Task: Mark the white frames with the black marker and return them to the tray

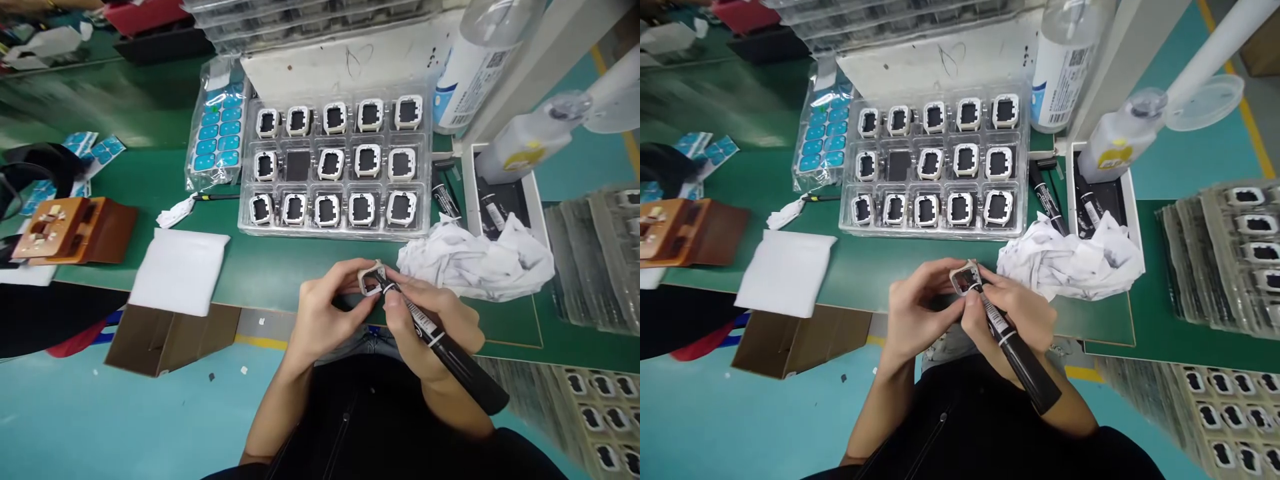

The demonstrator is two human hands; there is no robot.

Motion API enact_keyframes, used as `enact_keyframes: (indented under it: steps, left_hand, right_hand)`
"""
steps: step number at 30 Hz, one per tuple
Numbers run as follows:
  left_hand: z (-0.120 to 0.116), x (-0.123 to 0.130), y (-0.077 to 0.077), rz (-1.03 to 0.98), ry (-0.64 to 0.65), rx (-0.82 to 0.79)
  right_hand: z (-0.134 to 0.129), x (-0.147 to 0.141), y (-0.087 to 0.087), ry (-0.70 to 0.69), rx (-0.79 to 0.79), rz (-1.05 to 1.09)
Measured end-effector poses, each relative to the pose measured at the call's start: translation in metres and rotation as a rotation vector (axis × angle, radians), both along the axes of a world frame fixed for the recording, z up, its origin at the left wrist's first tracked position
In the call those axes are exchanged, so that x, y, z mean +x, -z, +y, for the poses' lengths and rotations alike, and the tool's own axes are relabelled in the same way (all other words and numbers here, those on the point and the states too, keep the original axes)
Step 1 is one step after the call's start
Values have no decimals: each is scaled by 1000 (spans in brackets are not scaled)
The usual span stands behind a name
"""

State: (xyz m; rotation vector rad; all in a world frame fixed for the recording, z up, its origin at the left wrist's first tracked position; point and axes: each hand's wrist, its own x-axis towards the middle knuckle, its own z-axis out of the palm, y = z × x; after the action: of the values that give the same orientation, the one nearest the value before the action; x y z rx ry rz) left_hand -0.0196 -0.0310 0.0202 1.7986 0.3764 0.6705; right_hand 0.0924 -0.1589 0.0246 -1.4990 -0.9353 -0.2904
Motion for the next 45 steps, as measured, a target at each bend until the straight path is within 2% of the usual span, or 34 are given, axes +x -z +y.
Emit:
enact_keyframes:
  steps: [10,18,24,40,45]
  left_hand:
    - [-2,0,0,-13,10,12]
    - [-1,-2,2,22,-18,137]
    - [-3,-2,3,27,-29,148]
    - [-3,-1,2,43,-3,48]
    - [1,-2,-1,34,9,-110]
  right_hand:
    - [0,0,-3,38,-58,-32]
    - [2,-1,-3,34,-76,-91]
    - [2,-1,-3,62,-82,-92]
    - [1,0,-1,73,-88,-74]
    - [-2,-1,0,8,-20,65]
